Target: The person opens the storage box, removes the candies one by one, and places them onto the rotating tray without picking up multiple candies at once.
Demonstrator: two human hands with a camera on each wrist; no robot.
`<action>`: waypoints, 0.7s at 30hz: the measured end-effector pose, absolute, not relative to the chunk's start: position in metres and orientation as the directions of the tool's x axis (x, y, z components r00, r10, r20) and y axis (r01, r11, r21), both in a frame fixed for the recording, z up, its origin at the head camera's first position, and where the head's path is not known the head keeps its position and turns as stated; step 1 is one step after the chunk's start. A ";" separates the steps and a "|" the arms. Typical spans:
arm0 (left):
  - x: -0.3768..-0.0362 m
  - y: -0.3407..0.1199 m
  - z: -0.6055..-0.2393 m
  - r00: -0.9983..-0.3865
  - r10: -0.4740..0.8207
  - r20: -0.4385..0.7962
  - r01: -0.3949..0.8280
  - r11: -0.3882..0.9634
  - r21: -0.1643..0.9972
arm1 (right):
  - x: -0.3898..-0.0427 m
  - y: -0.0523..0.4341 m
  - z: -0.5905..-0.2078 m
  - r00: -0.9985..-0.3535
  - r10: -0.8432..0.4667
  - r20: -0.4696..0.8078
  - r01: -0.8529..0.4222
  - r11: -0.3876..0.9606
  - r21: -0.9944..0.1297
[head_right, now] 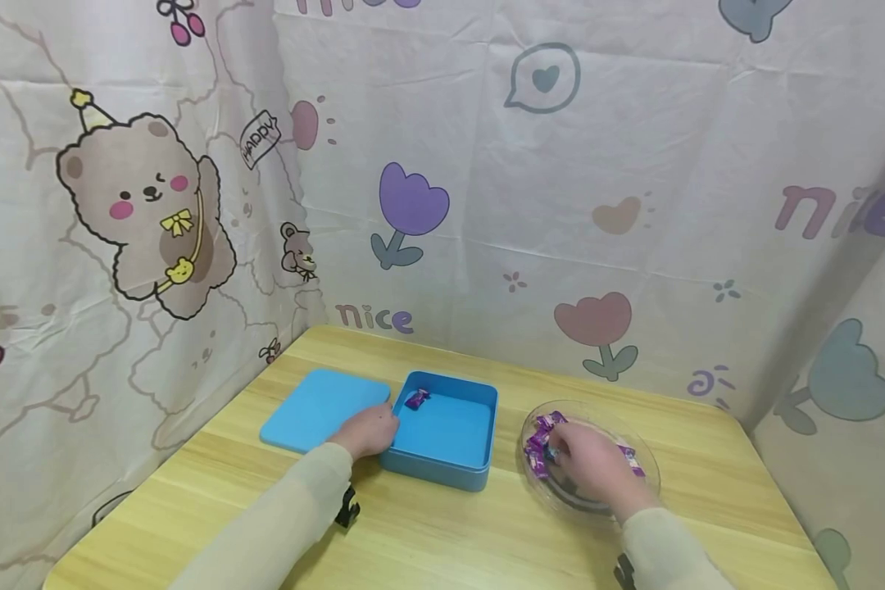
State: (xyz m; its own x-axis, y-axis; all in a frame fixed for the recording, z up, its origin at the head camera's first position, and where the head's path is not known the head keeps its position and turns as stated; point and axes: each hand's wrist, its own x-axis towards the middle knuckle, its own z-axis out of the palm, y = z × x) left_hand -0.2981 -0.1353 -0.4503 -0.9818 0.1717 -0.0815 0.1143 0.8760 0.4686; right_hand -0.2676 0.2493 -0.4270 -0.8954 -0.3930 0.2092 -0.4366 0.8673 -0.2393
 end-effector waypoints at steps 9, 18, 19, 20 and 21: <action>-0.300 -0.134 -0.452 -0.985 0.151 -0.087 0.090 0.868 0.489 | -0.269 0.253 -0.439 -0.888 -0.413 0.203 -0.452 0.866 -0.216; -0.297 -0.134 -0.448 -0.984 0.152 -0.093 0.087 0.867 0.490 | -0.267 0.252 -0.434 -0.883 -0.405 0.236 -0.453 0.868 -0.203; -0.297 -0.134 -0.448 -0.984 0.151 -0.095 0.086 0.867 0.491 | -0.267 0.252 -0.433 -0.881 -0.404 0.245 -0.454 0.868 -0.202; -0.296 -0.134 -0.448 -0.984 0.152 -0.096 0.086 0.867 0.491 | -0.267 0.250 -0.431 -0.879 -0.405 0.251 -0.457 0.866 -0.202; -0.296 -0.135 -0.448 -0.984 0.151 -0.095 0.085 0.865 0.494 | -0.267 0.248 -0.430 -0.877 -0.407 0.253 -0.460 0.865 -0.203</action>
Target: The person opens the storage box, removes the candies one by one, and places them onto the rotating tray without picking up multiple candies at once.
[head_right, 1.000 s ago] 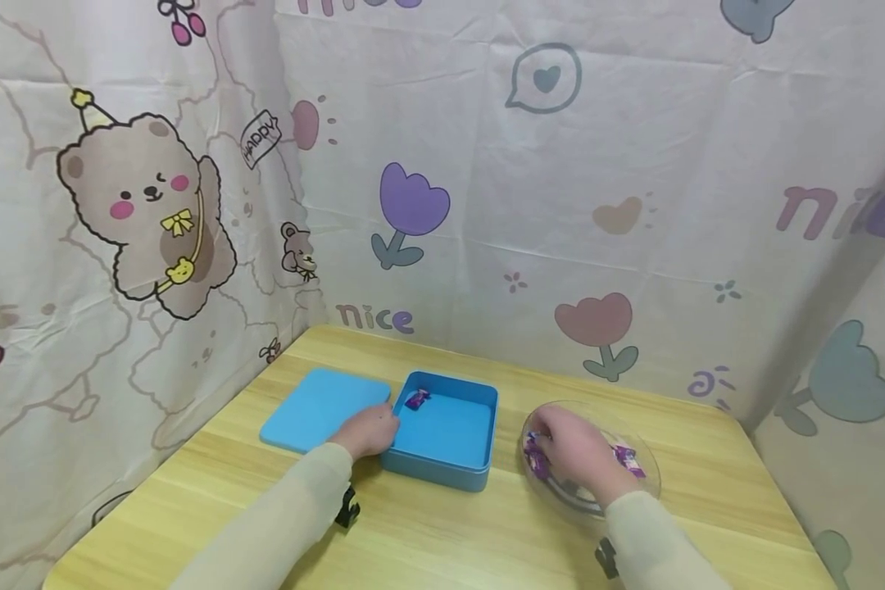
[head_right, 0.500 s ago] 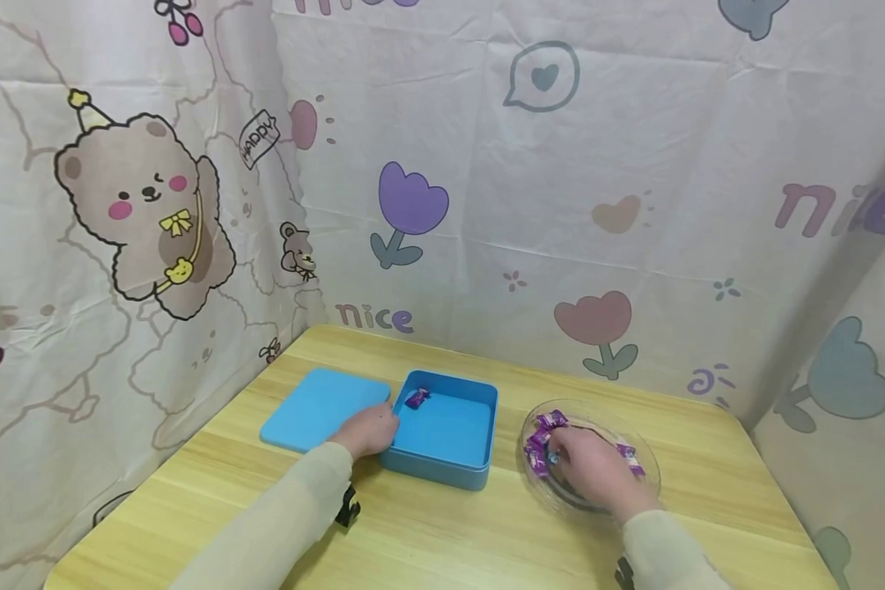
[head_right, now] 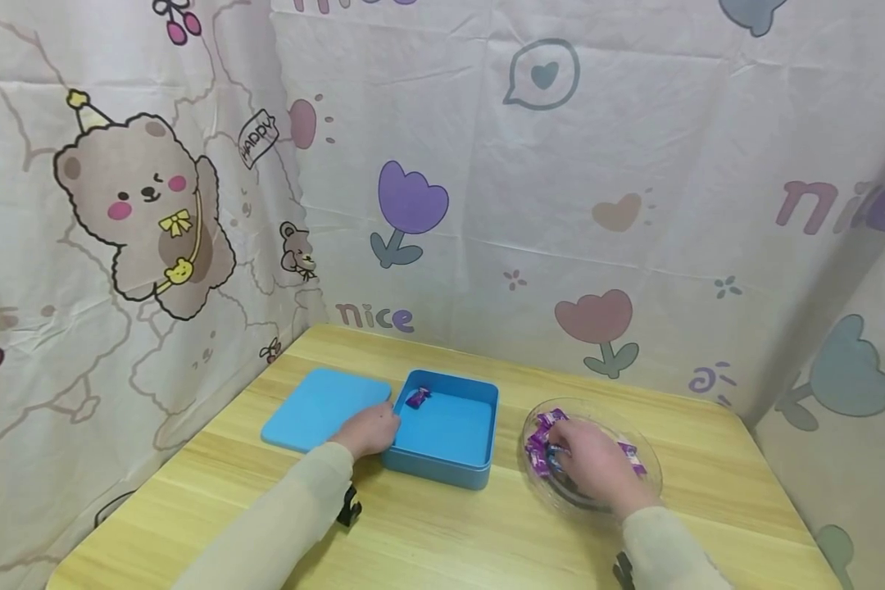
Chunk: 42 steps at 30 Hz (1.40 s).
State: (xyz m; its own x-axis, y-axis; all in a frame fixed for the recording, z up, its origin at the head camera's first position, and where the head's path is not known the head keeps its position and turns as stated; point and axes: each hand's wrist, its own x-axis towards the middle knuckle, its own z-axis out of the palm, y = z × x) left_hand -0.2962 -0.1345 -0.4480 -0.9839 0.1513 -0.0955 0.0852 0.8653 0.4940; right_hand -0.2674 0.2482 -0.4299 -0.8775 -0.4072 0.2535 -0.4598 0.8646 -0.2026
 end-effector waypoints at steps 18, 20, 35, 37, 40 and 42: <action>-0.298 -0.140 -0.451 -0.984 0.144 -0.107 0.070 0.858 0.509 | -0.287 0.161 -0.417 -0.908 -0.379 0.179 -0.419 0.844 -0.335; -0.298 -0.140 -0.451 -0.983 0.143 -0.113 0.067 0.860 0.506 | -0.289 0.149 -0.416 -0.902 -0.394 0.176 -0.432 0.836 -0.338; -0.301 -0.139 -0.453 -0.983 0.147 -0.111 0.077 0.875 0.478 | -0.314 0.071 -0.420 -0.868 -0.496 0.003 -0.466 0.813 -0.350; -0.301 -0.138 -0.452 -0.982 0.156 -0.110 0.086 0.878 0.471 | -0.317 0.063 -0.420 -0.871 -0.491 -0.013 -0.455 0.816 -0.358; -0.301 -0.137 -0.449 -0.980 0.168 -0.111 0.098 0.881 0.463 | -0.320 0.053 -0.420 -0.878 -0.478 -0.039 -0.434 0.827 -0.357; -0.301 -0.136 -0.448 -0.979 0.170 -0.113 0.102 0.887 0.450 | -0.323 0.046 -0.421 -0.884 -0.464 -0.058 -0.418 0.839 -0.349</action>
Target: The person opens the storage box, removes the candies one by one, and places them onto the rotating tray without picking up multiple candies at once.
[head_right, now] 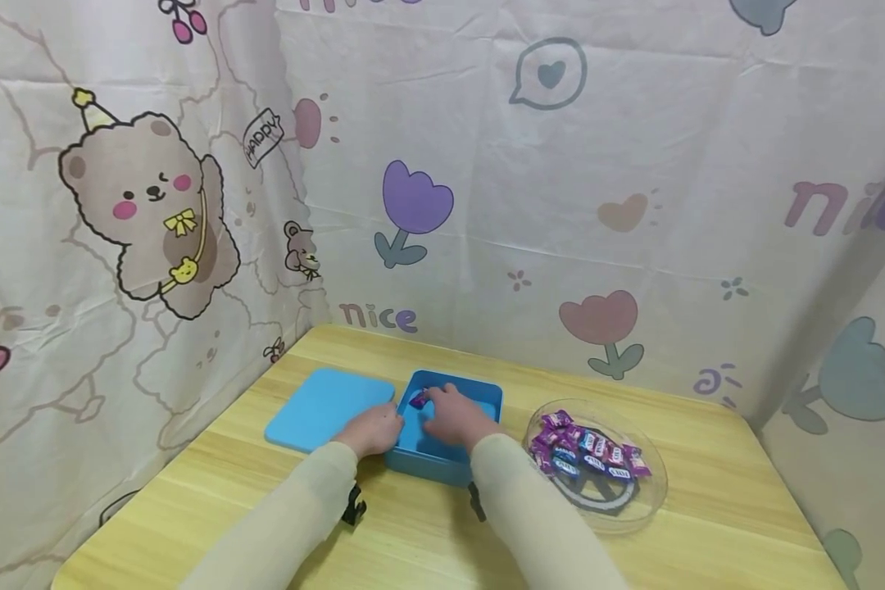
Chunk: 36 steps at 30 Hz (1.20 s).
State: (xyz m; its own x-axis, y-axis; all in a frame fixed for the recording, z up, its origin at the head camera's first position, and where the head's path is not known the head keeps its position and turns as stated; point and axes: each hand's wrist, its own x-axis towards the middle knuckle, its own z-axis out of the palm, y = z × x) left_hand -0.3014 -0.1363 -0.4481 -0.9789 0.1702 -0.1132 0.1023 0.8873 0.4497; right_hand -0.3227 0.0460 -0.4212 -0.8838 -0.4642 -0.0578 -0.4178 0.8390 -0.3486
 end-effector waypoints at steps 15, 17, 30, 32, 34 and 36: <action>-0.299 -0.135 -0.450 -0.977 0.193 -0.095 0.130 0.882 0.452 | -0.337 0.016 -0.437 -0.920 -0.377 -0.108 -0.344 0.907 -0.242; -0.300 -0.135 -0.450 -0.977 0.190 -0.098 0.128 0.887 0.444 | -0.338 0.014 -0.436 -0.925 -0.362 -0.115 -0.330 0.917 -0.226; -0.299 -0.135 -0.447 -0.976 0.181 -0.123 0.112 0.895 0.432 | -0.340 0.009 -0.435 -0.923 -0.373 -0.095 -0.361 0.925 -0.119; -0.299 -0.135 -0.447 -0.976 0.183 -0.121 0.116 0.899 0.422 | -0.340 0.010 -0.435 -0.922 -0.376 -0.087 -0.365 0.923 -0.120; -0.299 -0.135 -0.446 -0.977 0.182 -0.113 0.120 0.901 0.417 | -0.341 0.011 -0.435 -0.923 -0.377 -0.082 -0.364 0.921 -0.139; -0.299 -0.135 -0.446 -0.977 0.182 -0.108 0.122 0.903 0.413 | -0.343 0.012 -0.436 -0.922 -0.378 -0.084 -0.361 0.918 -0.167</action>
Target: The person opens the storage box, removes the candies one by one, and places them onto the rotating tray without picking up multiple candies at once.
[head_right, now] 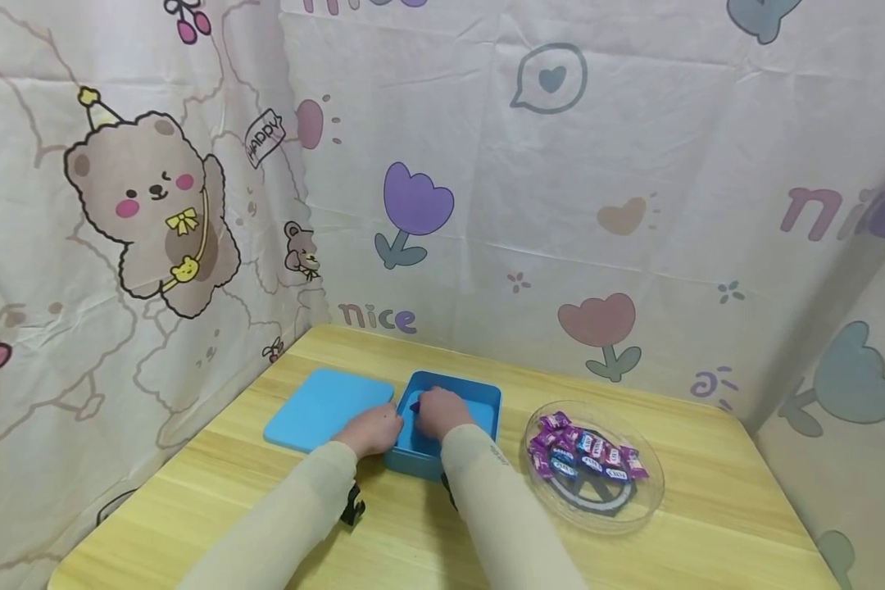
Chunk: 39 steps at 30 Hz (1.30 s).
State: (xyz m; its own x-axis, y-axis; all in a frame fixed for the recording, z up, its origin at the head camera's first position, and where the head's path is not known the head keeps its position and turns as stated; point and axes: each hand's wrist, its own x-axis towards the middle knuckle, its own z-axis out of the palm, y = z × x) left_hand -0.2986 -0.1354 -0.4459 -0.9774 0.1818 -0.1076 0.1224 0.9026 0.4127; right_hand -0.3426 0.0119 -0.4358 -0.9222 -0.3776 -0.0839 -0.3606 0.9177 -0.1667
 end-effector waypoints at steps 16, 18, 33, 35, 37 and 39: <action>-0.298 -0.135 -0.446 -0.977 0.192 -0.097 0.133 0.894 0.428 | -0.336 0.033 -0.440 -0.899 -0.439 -0.012 -0.427 0.881 -0.204; -0.297 -0.135 -0.446 -0.977 0.191 -0.097 0.132 0.893 0.430 | -0.334 0.037 -0.440 -0.896 -0.445 0.001 -0.437 0.880 -0.188; -0.298 -0.137 -0.448 -0.977 0.191 -0.094 0.134 0.894 0.427 | -0.321 0.062 -0.445 -0.865 -0.501 0.040 -0.502 0.862 -0.063; -0.297 -0.137 -0.447 -0.978 0.187 -0.096 0.129 0.896 0.425 | -0.320 0.064 -0.445 -0.859 -0.510 0.053 -0.512 0.857 -0.053; -0.296 -0.136 -0.446 -0.979 0.178 -0.099 0.119 0.895 0.430 | -0.318 0.066 -0.445 -0.856 -0.513 0.062 -0.516 0.855 -0.053; -0.296 -0.136 -0.445 -0.980 0.173 -0.103 0.112 0.893 0.436 | -0.317 0.068 -0.445 -0.855 -0.514 0.073 -0.518 0.854 -0.053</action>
State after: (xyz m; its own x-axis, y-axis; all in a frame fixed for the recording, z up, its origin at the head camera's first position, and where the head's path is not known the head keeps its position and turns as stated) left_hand -0.2960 -0.1360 -0.4454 -0.9795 0.1731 -0.1027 0.1121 0.8928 0.4362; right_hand -0.3173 0.0678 -0.4451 -0.8548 -0.5138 0.0728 -0.5177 0.8539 -0.0532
